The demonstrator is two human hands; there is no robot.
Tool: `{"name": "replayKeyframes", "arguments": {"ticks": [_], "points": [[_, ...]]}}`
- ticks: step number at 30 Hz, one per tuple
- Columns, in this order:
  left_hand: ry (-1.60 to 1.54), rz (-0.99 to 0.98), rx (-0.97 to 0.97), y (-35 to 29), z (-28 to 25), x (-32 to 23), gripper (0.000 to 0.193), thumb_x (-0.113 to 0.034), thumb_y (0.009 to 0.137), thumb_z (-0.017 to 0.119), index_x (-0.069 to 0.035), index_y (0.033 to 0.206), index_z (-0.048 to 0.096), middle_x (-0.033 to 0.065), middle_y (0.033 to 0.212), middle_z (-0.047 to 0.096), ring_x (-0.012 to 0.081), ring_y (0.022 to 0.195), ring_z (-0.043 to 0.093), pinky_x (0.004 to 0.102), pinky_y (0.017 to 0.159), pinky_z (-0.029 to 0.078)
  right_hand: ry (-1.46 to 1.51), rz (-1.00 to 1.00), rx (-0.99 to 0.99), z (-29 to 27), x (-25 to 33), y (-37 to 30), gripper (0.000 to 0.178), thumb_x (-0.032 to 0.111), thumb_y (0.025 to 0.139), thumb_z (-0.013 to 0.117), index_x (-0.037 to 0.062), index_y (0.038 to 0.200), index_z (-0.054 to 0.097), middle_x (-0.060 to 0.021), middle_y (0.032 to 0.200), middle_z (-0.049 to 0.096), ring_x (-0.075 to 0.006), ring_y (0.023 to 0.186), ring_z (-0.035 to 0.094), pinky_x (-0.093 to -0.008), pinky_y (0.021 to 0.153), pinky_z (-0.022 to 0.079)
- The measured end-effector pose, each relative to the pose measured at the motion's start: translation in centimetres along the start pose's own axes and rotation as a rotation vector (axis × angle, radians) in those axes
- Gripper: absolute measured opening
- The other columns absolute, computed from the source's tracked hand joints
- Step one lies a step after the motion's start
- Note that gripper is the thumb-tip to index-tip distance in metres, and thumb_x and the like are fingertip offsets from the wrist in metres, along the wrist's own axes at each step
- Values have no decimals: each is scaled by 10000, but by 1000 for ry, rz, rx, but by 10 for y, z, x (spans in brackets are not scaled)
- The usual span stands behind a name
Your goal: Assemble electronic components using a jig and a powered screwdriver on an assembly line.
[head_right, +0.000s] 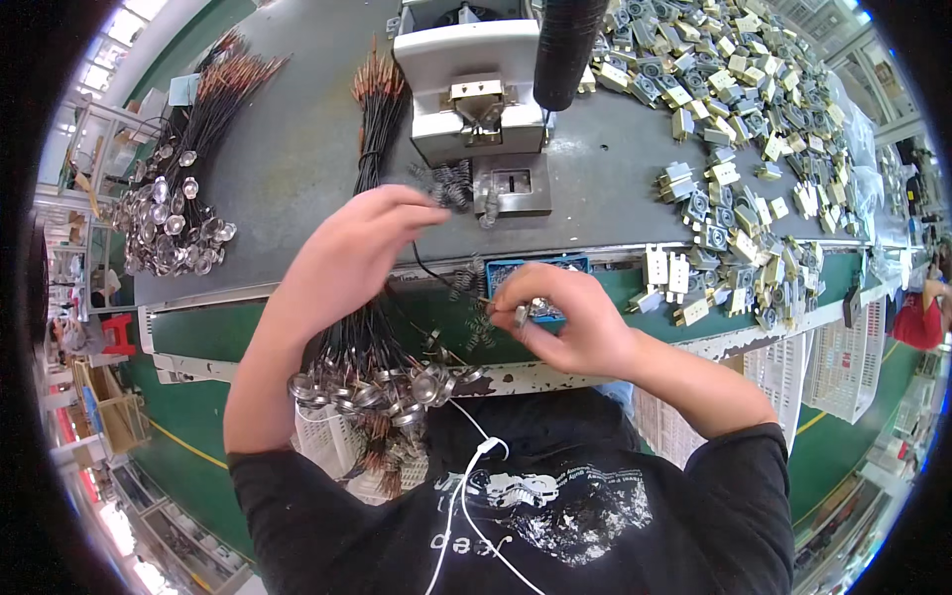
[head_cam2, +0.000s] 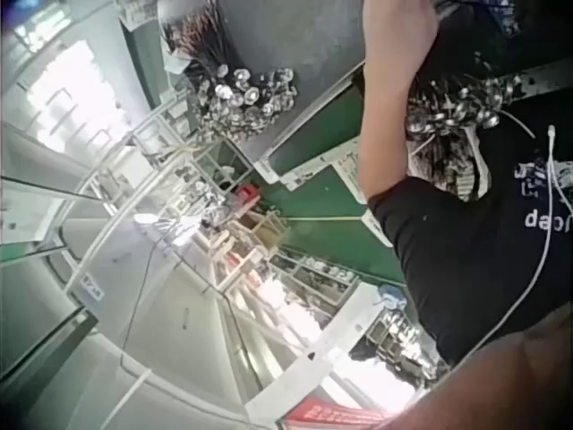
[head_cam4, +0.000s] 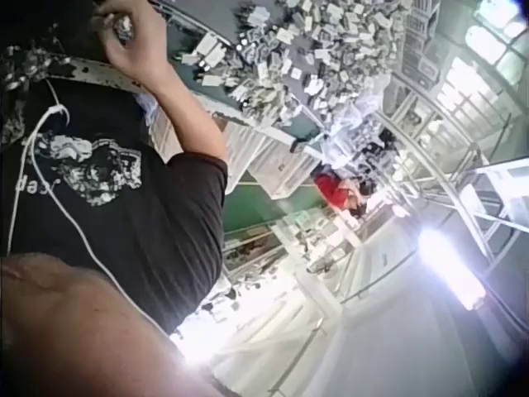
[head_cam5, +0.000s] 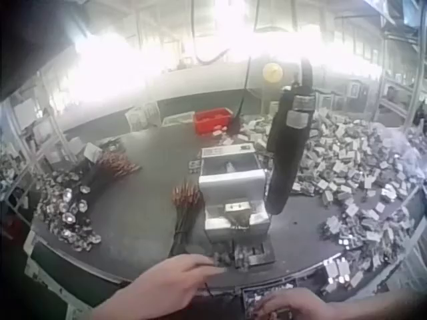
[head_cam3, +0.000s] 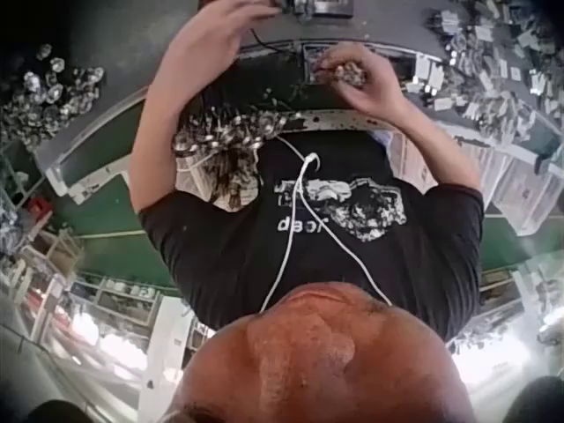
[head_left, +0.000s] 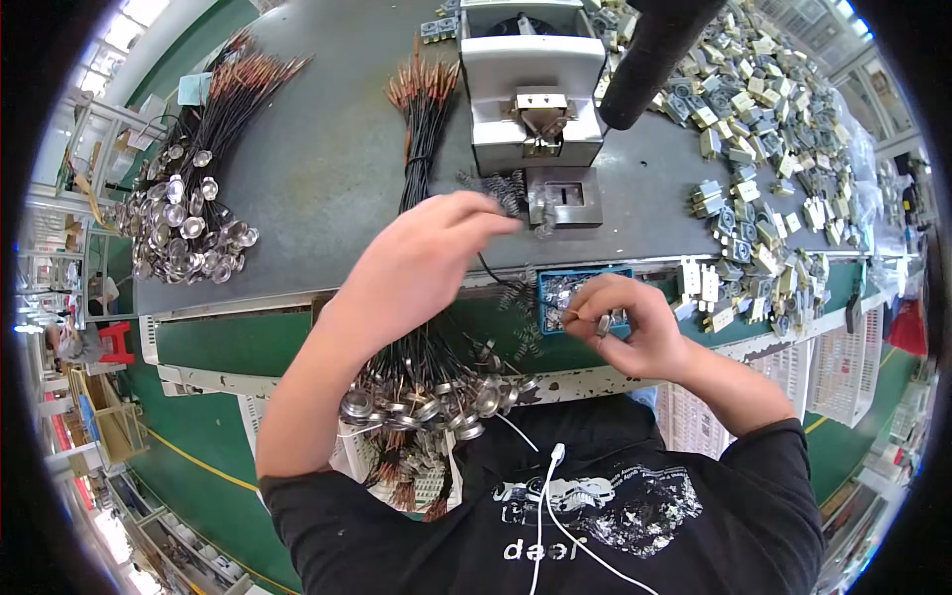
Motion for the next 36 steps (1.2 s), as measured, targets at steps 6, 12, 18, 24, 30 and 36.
{"name": "replayKeyframes", "arguments": {"ticks": [6,12,18,24,30,36], "points": [[319,396,56,43,33,-39,567,35,803,627,-180,1325,668,90,1383,613,293,1180,615,418,1023,484,-146,23,75,-7,13,-6,316,-18,780,841,52,969,598,-104,872,681,-253,807,697,-339,682,544],[350,277,26,34,22,-19,424,-12,801,676,-118,1212,696,87,1329,613,266,1215,595,403,1018,475,-393,260,41,-35,-22,-10,210,34,853,778,45,1018,649,-112,883,688,-283,805,692,-367,712,540],[134,336,24,34,16,-31,332,-98,839,737,-71,1167,694,107,1211,669,311,1130,631,422,977,496,-642,160,66,-43,-15,0,155,127,871,776,76,1012,737,-111,814,676,-311,721,664,-418,648,517],[-35,408,197,28,41,-47,282,-229,919,703,-74,1154,683,101,916,720,325,888,701,433,780,560,-626,454,448,-37,-26,25,214,152,893,779,70,1087,740,-126,868,715,-314,704,682,-407,611,523],[33,286,-20,31,19,-39,172,-163,906,672,-76,1054,673,96,840,716,313,804,704,435,717,562,-340,379,37,-59,-27,17,320,84,883,792,36,1191,719,-113,993,744,-227,828,723,-330,778,569],[-68,218,-82,34,14,-41,187,-142,918,710,-70,1091,717,118,831,713,319,778,699,416,713,557,-574,205,-300,-71,-3,16,423,-1,894,748,6,1309,661,-116,1101,734,-209,964,719,-310,848,570]]}}
Point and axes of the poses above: each hand's wrist, its own y-axis towards the middle knuckle, its own z-axis out of the palm, x = y × z, the point moved 9 cm from there along y, towards the middle knuckle
